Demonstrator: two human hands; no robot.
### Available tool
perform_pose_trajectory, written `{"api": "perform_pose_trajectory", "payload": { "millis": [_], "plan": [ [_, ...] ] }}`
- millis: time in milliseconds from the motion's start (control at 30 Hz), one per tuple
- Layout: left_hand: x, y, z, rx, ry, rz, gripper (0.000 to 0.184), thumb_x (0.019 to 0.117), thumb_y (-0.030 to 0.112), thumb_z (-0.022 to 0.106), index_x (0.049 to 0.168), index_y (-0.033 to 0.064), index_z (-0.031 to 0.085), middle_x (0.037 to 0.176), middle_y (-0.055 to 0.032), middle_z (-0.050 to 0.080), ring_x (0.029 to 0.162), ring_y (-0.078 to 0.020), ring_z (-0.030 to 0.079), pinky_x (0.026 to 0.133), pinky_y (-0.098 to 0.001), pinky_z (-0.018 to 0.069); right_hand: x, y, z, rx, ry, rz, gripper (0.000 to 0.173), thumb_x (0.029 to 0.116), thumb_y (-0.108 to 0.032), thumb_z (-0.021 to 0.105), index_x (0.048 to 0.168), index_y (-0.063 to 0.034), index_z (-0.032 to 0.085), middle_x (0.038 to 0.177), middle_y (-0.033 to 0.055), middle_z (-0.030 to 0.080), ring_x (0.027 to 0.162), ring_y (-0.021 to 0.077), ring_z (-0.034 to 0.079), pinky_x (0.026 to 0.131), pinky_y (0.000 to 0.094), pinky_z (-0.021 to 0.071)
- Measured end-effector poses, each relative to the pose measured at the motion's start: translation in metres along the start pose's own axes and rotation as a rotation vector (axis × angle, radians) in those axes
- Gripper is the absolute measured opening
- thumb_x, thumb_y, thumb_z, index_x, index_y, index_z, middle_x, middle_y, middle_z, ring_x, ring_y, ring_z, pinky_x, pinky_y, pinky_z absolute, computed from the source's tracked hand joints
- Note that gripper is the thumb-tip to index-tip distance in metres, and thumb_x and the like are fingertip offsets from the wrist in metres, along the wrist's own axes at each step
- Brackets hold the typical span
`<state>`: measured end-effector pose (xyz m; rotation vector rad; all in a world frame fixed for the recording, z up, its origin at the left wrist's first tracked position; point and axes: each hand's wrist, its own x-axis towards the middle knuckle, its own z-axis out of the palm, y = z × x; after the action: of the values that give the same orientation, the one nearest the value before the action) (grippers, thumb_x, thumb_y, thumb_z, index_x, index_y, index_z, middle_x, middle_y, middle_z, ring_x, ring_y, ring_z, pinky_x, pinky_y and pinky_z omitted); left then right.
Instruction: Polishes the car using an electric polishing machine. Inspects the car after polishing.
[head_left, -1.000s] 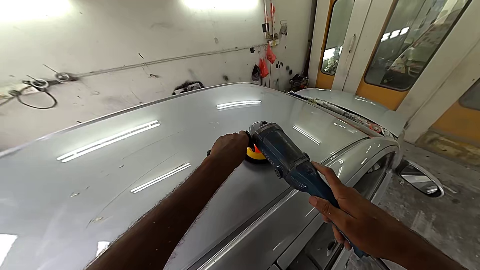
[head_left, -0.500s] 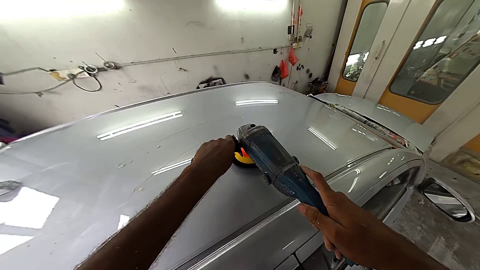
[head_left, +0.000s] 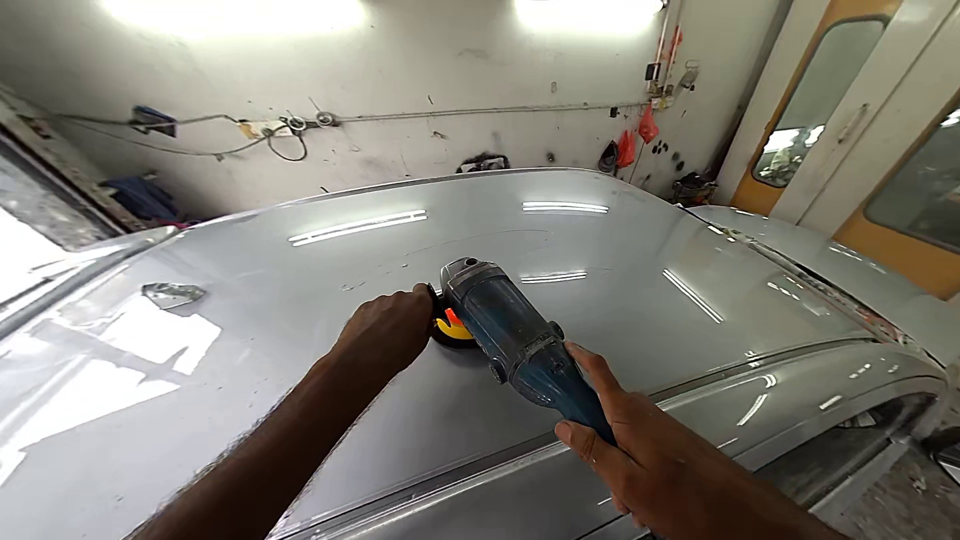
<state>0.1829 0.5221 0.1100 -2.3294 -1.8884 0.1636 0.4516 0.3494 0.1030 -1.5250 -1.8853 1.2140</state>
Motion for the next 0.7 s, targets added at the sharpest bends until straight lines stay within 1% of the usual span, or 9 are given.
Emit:
{"api": "perform_pose_trajectory", "payload": {
  "millis": [133,200,233,300,400,467,533,600,700],
  "plan": [
    [-0.026,-0.038,0.005,-0.023,-0.027,-0.084,0.023,0.1,0.028,0.067,0.107,0.0076,0.061,0.085,-0.0122,0.069,0.084,-0.0347,0.072,0.072,-0.0539,0.0573,0.013,-0.022,0.019,-0.051,-0.078,-0.042,0.078,0.1061,-0.046,0.049,0.166,-0.0279,0.003,0.088,0.0075,0.062,0.057,0.0154,0.062,0.054,0.0345,0.058],
    [-0.04,-0.055,0.009,-0.042,-0.017,-0.11,0.025,0.0992,0.029,0.068,0.108,0.0069,0.061,0.085,-0.013,0.069,0.084,-0.0361,0.071,0.072,-0.0555,0.0571,0.016,-0.03,0.028,-0.069,-0.103,-0.09,0.078,0.1062,-0.043,0.05,0.166,-0.0226,0.004,0.087,0.0081,0.062,0.059,0.0164,0.062,0.055,0.0353,0.0574],
    [-0.047,-0.062,0.012,-0.06,0.004,-0.116,0.025,0.0983,0.028,0.07,0.108,0.0059,0.062,0.084,-0.0142,0.069,0.083,-0.0375,0.071,0.071,-0.0571,0.0566,0.017,-0.032,0.033,-0.08,-0.102,-0.125,0.078,0.1059,-0.042,0.051,0.166,-0.0189,0.006,0.086,0.0085,0.062,0.061,0.0176,0.063,0.057,0.0366,0.0571],
    [-0.058,-0.075,0.017,-0.07,-0.002,-0.145,0.025,0.0986,0.028,0.069,0.11,0.0062,0.062,0.086,-0.0159,0.07,0.086,-0.0391,0.072,0.074,-0.0592,0.0566,0.02,-0.038,0.042,-0.098,-0.115,-0.176,0.08,0.1052,-0.04,0.053,0.165,-0.015,0.006,0.091,0.011,0.066,0.072,0.0219,0.067,0.065,0.0414,0.0584],
    [-0.075,-0.094,0.026,-0.071,-0.018,-0.176,0.027,0.0994,0.028,0.067,0.115,0.0064,0.061,0.091,-0.0181,0.071,0.09,-0.0418,0.072,0.076,-0.0617,0.0562,0.022,-0.042,0.053,-0.1,-0.154,-0.214,0.082,0.1054,-0.038,0.054,0.165,-0.0139,0.004,0.094,0.015,0.068,0.079,0.0276,0.07,0.072,0.0471,0.0588],
    [-0.085,-0.105,0.033,-0.079,-0.032,-0.2,0.031,0.0997,0.028,0.066,0.119,0.0049,0.06,0.096,-0.0218,0.071,0.094,-0.0456,0.071,0.079,-0.0648,0.0549,0.02,-0.045,0.061,-0.102,-0.168,-0.213,0.081,0.1056,-0.037,0.054,0.166,-0.0144,0.003,0.095,0.0173,0.068,0.082,0.0311,0.07,0.074,0.0506,0.0585],
    [-0.094,-0.11,0.033,-0.089,-0.069,-0.23,0.039,0.1002,0.03,0.064,0.125,0.0007,0.057,0.101,-0.0266,0.071,0.099,-0.0497,0.07,0.082,-0.0677,0.054,0.018,-0.046,0.066,-0.115,-0.173,-0.219,0.08,0.1061,-0.037,0.053,0.166,-0.0148,0.003,0.095,0.0177,0.068,0.083,0.0324,0.071,0.075,0.0516,0.0585],
    [-0.1,-0.11,0.033,-0.09,-0.082,-0.249,0.041,0.1002,0.03,0.064,0.127,-0.001,0.056,0.103,-0.0282,0.07,0.1,-0.0506,0.069,0.083,-0.0674,0.0542,0.016,-0.043,0.069,-0.123,-0.163,-0.247,0.08,0.106,-0.036,0.053,0.165,-0.0139,0.004,0.095,0.0175,0.068,0.083,0.0321,0.071,0.075,0.0512,0.0584],
    [-0.098,-0.099,0.031,-0.058,-0.087,-0.255,0.041,0.1005,0.032,0.064,0.127,0.0013,0.057,0.103,-0.0251,0.071,0.101,-0.0479,0.07,0.083,-0.0648,0.0551,0.011,-0.035,0.067,-0.109,-0.142,-0.27,0.08,0.1059,-0.036,0.053,0.165,-0.0127,0.005,0.096,0.0176,0.069,0.085,0.0319,0.071,0.076,0.0511,0.0585]
  ]
}}
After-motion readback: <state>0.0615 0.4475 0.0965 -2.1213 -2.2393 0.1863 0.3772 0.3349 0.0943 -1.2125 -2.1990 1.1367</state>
